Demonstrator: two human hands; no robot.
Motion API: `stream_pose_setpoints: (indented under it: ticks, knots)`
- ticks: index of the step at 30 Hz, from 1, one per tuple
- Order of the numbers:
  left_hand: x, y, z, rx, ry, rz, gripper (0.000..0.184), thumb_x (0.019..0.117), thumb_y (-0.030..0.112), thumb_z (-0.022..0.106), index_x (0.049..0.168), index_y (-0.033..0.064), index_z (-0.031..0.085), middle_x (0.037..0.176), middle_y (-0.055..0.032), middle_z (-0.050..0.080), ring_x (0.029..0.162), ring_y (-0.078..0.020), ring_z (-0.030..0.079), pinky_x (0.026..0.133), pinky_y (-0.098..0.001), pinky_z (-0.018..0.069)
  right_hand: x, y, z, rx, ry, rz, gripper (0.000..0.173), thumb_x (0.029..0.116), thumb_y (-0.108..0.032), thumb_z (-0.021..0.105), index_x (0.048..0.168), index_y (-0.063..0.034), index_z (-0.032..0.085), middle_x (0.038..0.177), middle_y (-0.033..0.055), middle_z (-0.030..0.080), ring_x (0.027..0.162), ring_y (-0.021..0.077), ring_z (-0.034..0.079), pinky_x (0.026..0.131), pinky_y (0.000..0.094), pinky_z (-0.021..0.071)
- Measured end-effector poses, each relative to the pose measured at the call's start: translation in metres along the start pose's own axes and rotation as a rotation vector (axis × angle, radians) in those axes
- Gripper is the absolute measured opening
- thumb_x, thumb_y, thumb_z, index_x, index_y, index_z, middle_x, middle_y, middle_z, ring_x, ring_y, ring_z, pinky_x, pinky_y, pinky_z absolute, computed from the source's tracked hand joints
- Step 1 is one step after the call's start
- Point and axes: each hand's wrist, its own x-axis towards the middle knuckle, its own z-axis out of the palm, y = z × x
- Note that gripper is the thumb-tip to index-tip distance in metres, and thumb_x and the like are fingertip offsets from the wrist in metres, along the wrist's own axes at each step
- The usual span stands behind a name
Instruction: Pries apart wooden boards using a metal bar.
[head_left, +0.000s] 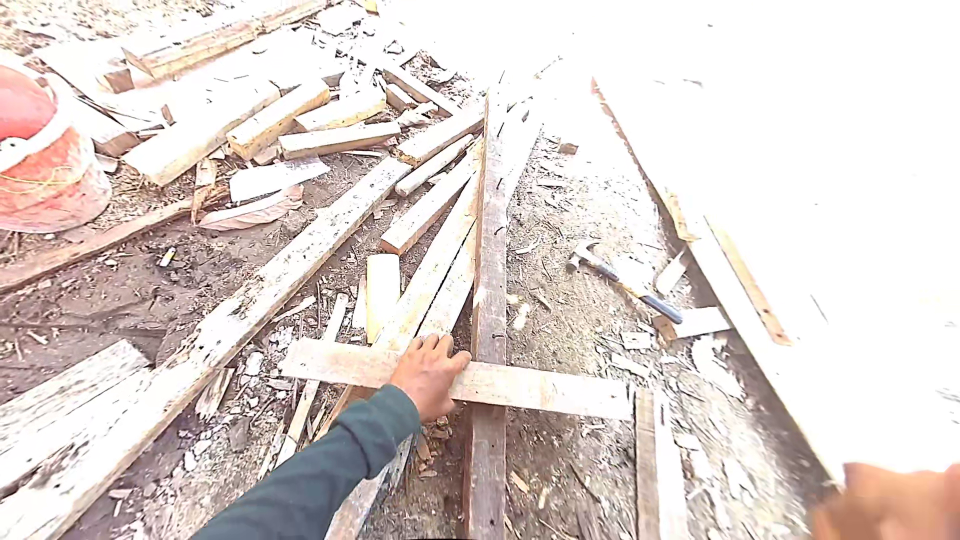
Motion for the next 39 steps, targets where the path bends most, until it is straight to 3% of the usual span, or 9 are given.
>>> stream_pose_setpoints:
  ticks: [3,5,9,17,20,26,32,35,39]
  knots:
    - [0.003,-0.008,0.007,-0.012,0.026,-0.002,0.076,0.0795,0.046,0.081,0.148,0.0285,0.053,0.139,-0.0173,0.057,0.130,-0.0370,0.053,0.107,-0.0561,0.0421,0.078,-0.024,0.003,0.143,-0.005,-0.068,0.058,0.1095,-0.028,0.020,0.058,-0.0239,0.046,0.048,-0.0097,0.042,0.038,0.0010,0.039,0.039,0.0168,0.0374]
    - [0.003,-0.009,0.010,-0.011,0.040,-0.006,0.077,0.0785,0.049,0.081,0.148,0.0299,0.053,0.140,-0.0170,0.057,0.130,-0.0372,0.053,0.107,-0.0568,0.0420,0.124,-0.027,0.027,0.192,0.079,-0.083,0.054,0.1084,-0.030,0.028,0.056,-0.0245,0.040,0.046,-0.0092,0.034,0.036,0.0030,0.030,0.037,0.0191,0.0314]
    - [0.004,-0.010,0.013,-0.020,0.065,-0.011,0.079,0.0777,0.051,0.080,0.149,0.0302,0.052,0.139,-0.0152,0.057,0.128,-0.0360,0.054,0.105,-0.0568,0.0422,0.186,-0.020,0.075,0.190,0.166,0.028,0.049,0.1089,-0.034,0.037,0.060,-0.0251,0.039,0.046,-0.0097,0.031,0.036,0.0039,0.026,0.037,0.0210,0.0285]
    - [0.006,-0.011,0.012,-0.026,0.059,-0.022,0.078,0.0767,0.050,0.081,0.147,0.0299,0.054,0.139,-0.0142,0.057,0.129,-0.0345,0.054,0.105,-0.0556,0.0420,0.274,0.004,0.116,0.108,0.246,0.267,0.042,0.1078,-0.038,0.041,0.068,-0.0250,0.035,0.048,-0.0102,0.023,0.037,0.0039,0.020,0.039,0.0213,0.0242]
    - [0.006,-0.010,0.009,-0.033,0.044,-0.038,0.079,0.0760,0.050,0.081,0.147,0.0303,0.053,0.139,-0.0156,0.056,0.127,-0.0366,0.054,0.103,-0.0588,0.0421,0.262,-0.002,0.124,0.088,0.252,0.213,0.041,0.1086,-0.040,0.041,0.071,-0.0242,0.037,0.049,-0.0099,0.024,0.037,0.0038,0.022,0.037,0.0211,0.0259]
    - [0.005,-0.010,0.010,-0.036,0.013,-0.063,0.080,0.0763,0.051,0.081,0.148,0.0323,0.051,0.143,-0.0172,0.055,0.128,-0.0382,0.054,0.100,-0.0620,0.0428,0.164,-0.027,0.125,0.144,0.158,-0.075,0.046,0.1076,-0.034,0.047,0.063,-0.0234,0.041,0.048,-0.0075,0.033,0.037,0.0070,0.031,0.038,0.0249,0.0370]
    - [0.007,-0.004,0.003,-0.077,-0.018,-0.127,0.078,0.0773,0.048,0.082,0.147,0.0294,0.053,0.140,-0.0157,0.056,0.126,-0.0367,0.056,0.101,-0.0619,0.0434,0.236,-0.026,0.109,0.068,0.243,0.256,0.042,0.1075,-0.033,0.039,0.067,-0.0257,0.033,0.048,-0.0099,0.024,0.037,0.0048,0.025,0.040,0.0237,0.0321]
    - [0.014,-0.004,-0.008,-0.098,-0.021,-0.161,0.079,0.0763,0.048,0.083,0.147,0.0277,0.054,0.141,-0.0162,0.056,0.125,-0.0372,0.057,0.101,-0.0629,0.0446,0.270,-0.019,0.096,0.090,0.242,0.321,0.040,0.1062,-0.033,0.041,0.068,-0.0258,0.032,0.048,-0.0102,0.022,0.038,0.0047,0.022,0.040,0.0230,0.0294]
    - [0.011,-0.005,-0.005,-0.094,0.000,-0.156,0.077,0.0783,0.044,0.083,0.148,0.0270,0.053,0.141,-0.0177,0.054,0.129,-0.0384,0.054,0.105,-0.0654,0.0399,0.234,-0.028,0.112,0.073,0.150,0.225,0.043,0.1081,-0.035,0.040,0.067,-0.0251,0.034,0.048,-0.0096,0.025,0.038,0.0049,0.024,0.040,0.0230,0.0306]
